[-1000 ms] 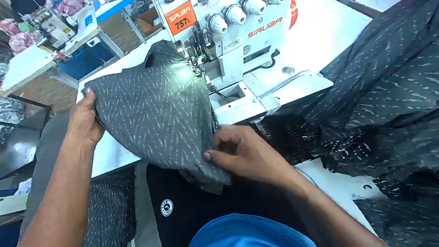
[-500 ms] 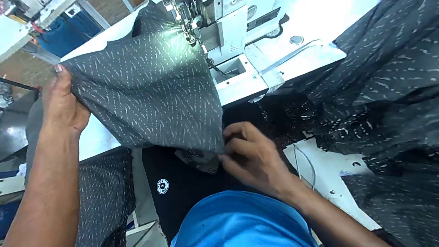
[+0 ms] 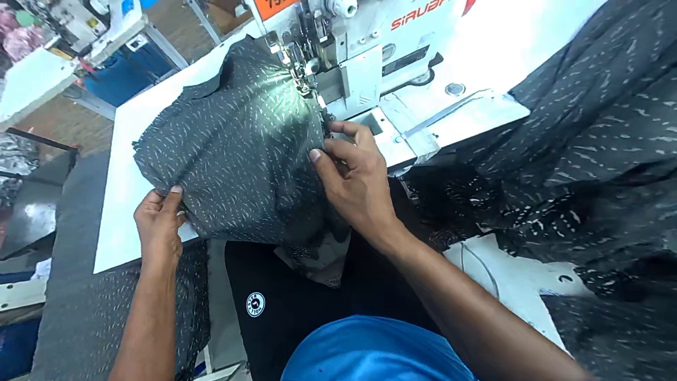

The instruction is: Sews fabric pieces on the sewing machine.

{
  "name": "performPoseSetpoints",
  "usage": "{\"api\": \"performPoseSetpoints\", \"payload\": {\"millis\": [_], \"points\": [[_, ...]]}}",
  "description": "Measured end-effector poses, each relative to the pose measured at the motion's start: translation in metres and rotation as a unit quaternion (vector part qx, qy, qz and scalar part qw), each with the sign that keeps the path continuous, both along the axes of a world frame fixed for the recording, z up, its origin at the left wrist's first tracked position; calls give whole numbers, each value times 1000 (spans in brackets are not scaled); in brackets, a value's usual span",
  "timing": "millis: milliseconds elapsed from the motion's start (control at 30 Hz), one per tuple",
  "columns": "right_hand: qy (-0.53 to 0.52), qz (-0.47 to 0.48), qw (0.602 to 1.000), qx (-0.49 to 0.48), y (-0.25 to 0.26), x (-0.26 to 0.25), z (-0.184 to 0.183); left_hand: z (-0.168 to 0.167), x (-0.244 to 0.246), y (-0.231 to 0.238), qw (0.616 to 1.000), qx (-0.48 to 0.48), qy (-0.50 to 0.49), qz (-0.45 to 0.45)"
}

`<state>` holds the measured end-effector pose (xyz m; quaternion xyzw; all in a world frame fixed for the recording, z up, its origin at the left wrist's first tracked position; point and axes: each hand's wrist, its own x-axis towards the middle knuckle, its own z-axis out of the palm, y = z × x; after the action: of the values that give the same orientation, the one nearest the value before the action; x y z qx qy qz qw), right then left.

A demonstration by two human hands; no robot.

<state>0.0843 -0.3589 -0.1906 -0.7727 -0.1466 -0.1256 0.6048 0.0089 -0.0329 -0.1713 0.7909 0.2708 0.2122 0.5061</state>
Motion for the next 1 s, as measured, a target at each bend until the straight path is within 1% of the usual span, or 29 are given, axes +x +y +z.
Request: {"api": "performPoseSetpoints", "payload": {"millis": [67,133,167,267,300,367,433,500,600,667,733,833,933,1000], "points": [[19,11,1000,-13,2,4,2,6,4,-1,999,-22,-27,18],[83,54,995,22,2,9,2,10,11,-2,997,-57,-40,28],[84,50,995,33,2,9,3,12,14,-1,995,-78,-51,29],[-27,-12,999,21,-4,2,17,23,24,-4,989,-119,-89,27],[-38,-13,999,25,-8,0,22,26,27,-4,987,-126,-100,30],[14,25,997,74,-15,-1,24,29,30,-3,983,-134,-118,28],[89,82,983,138,-21,0,17,34,35,-2,984,-127,-125,26],[122,95,980,126,-26,-7,6,39,39,1,986,-107,-124,20],[159,88,979,97,-31,-23,-13,35,41,7,989,-91,-112,17],[184,106,971,110,-34,-30,-30,31,43,8,991,-88,-103,17],[185,118,969,114,-37,-39,-40,29,43,6,992,-90,-93,12],[163,118,977,76,-40,-52,-49,26,41,6,991,-99,-88,15],[201,147,967,54,-40,-52,-66,27,42,5,989,-110,-102,-2],[190,129,971,59,-38,-53,-75,29,44,5,987,-120,-111,-8]]}}
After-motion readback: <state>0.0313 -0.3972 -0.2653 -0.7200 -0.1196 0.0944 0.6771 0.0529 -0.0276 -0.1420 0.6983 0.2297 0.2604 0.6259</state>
